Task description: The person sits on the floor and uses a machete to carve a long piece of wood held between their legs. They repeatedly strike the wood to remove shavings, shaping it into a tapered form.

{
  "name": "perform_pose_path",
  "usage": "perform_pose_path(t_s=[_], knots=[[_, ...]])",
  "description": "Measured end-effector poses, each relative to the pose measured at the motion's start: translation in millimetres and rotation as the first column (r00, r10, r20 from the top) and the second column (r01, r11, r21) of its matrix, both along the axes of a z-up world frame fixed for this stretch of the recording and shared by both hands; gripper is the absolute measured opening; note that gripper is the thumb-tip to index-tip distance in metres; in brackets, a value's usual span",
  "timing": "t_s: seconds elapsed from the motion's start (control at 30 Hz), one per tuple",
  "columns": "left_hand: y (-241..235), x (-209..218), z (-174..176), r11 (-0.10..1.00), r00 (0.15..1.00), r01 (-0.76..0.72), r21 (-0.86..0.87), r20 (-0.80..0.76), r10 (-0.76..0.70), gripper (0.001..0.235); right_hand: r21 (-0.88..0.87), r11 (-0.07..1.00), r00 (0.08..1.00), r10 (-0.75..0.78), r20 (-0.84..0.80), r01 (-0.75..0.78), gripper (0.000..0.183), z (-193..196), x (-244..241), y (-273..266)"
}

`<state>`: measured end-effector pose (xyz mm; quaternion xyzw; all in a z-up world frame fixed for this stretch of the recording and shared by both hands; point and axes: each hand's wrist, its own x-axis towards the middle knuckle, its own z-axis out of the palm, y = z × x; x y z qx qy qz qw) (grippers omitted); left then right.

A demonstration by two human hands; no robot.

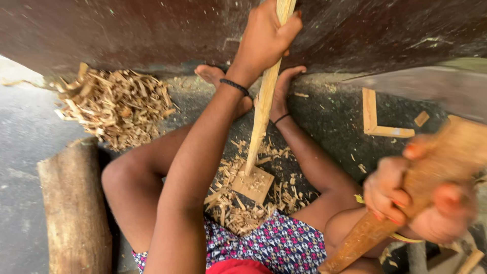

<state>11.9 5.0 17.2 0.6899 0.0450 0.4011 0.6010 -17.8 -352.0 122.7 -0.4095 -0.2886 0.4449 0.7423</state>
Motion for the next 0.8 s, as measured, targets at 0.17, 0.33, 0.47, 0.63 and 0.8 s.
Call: perform_pose_path(t_s=[0.17,0.33,0.47,0.63,0.8], knots=[[1.5,3.6,-1.8,1.0,0.999,-0.015,0.012,0.028,0.015,0.023,-0.33,0.943,0.999,0.038,-0.029,-0.046,0.039,-77.7,-11.9,33.5],[-1.0,1.5,2.9,0.999,0.999,-0.031,0.04,-0.021,0.032,0.028,-0.557,0.827,0.998,0.054,-0.044,-0.069,0.03,-138.5,-14.9,63.1],[0.9,6.2,2.8,0.999,0.999,-0.043,-0.002,-0.02,0.043,0.028,-0.575,0.818,1.0,0.013,0.004,-0.008,0.031,-128.8,-3.4,53.1],[0.5,1.6,5.5,0.999,0.999,-0.04,0.035,-0.001,0.04,0.025,-0.383,0.923,0.997,-0.008,-0.082,-0.024,0.047,-69.4,20.7,19.0],[1.7,6.1,-5.0,0.999,0.999,0.033,-0.014,-0.005,-0.033,0.021,0.009,1.0,0.994,0.012,-0.108,-0.011,0.049,-15.3,23.9,-19.1]])
